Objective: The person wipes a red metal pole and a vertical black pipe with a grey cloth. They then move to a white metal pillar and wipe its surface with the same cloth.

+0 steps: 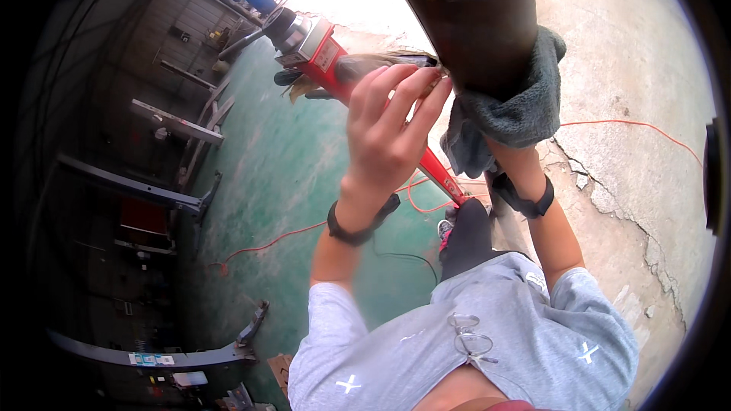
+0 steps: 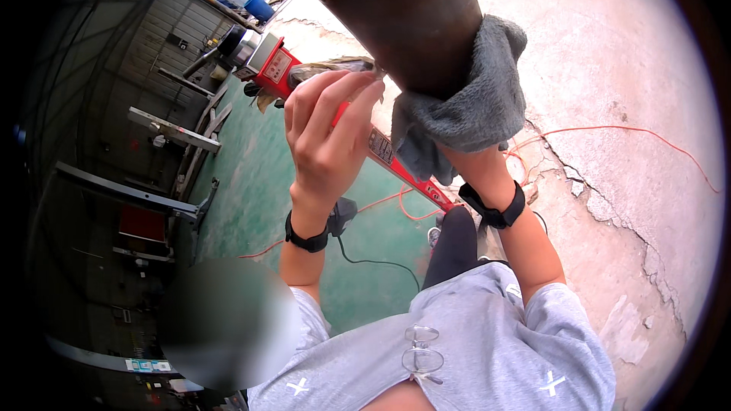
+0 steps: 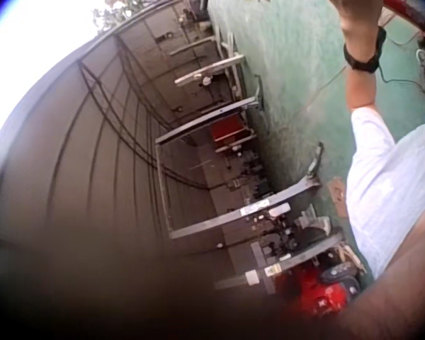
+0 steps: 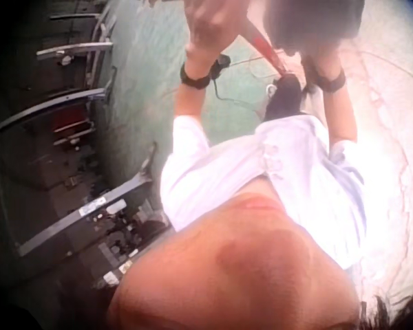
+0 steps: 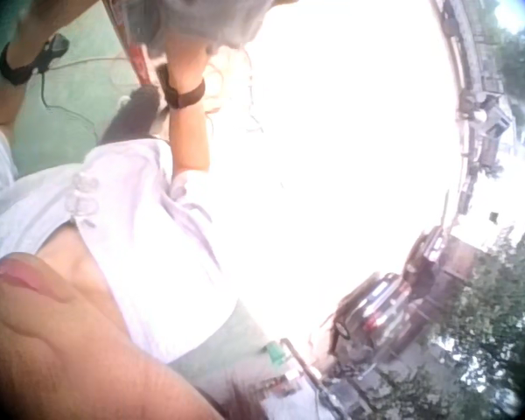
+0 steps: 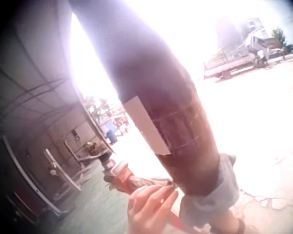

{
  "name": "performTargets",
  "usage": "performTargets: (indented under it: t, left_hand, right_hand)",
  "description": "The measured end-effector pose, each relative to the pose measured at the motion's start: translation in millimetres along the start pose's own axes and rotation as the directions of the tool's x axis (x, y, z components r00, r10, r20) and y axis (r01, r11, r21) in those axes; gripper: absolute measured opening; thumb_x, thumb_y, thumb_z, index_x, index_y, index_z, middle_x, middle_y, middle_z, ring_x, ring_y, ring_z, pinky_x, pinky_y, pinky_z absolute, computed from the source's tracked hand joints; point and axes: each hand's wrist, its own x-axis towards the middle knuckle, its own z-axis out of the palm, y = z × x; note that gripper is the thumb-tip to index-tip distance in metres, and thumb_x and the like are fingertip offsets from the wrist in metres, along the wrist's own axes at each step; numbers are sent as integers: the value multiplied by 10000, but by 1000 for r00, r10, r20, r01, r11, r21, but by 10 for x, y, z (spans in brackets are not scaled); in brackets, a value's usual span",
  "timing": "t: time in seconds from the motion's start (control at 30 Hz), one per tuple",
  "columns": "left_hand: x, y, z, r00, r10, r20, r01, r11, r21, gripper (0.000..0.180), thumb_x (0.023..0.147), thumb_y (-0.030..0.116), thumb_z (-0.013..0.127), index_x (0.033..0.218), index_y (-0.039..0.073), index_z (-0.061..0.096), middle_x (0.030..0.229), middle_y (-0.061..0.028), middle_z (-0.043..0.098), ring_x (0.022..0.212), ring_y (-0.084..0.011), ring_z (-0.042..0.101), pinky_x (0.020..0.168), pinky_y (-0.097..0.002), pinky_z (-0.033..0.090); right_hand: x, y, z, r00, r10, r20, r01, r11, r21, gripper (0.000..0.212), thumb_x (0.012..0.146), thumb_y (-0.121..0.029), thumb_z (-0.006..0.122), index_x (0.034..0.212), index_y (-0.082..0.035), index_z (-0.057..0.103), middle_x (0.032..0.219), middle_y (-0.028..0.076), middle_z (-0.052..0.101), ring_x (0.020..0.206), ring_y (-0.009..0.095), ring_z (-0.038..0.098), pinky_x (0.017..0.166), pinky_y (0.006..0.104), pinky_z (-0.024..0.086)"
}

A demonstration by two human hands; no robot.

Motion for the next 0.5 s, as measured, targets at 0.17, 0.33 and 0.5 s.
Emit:
performTargets:
  t: [0.17,0.33,0.5]
  left_hand:
    - [-94,-18,31,999,14,29,-14,1000,-5,214,574,-15,622,779,44,633,903,-38,606,860,-201,556,760,-313,411]
    - [-135,-14,90,998,55,17,-56,998,23,134,577,29,615,704,11,579,873,-68,583,820,-220,553,698,-328,447]
    - [29,-90,161,982,182,47,-181,983,-25,114,567,47,588,673,23,552,855,-70,571,872,-222,540,756,-348,461]
  right_hand:
    - [-60,-2,46,892,412,185,-450,842,296,372,707,-110,700,1039,-6,566,975,127,586,861,212,584,721,317,464]
    - [37,-115,-7,940,325,102,-340,909,239,421,704,-116,705,1073,9,544,996,144,578,887,227,576,749,322,460]
    - [98,-134,-33,954,297,41,-299,931,209,439,705,-124,709,1088,8,540,1032,154,570,933,241,566,792,326,449]
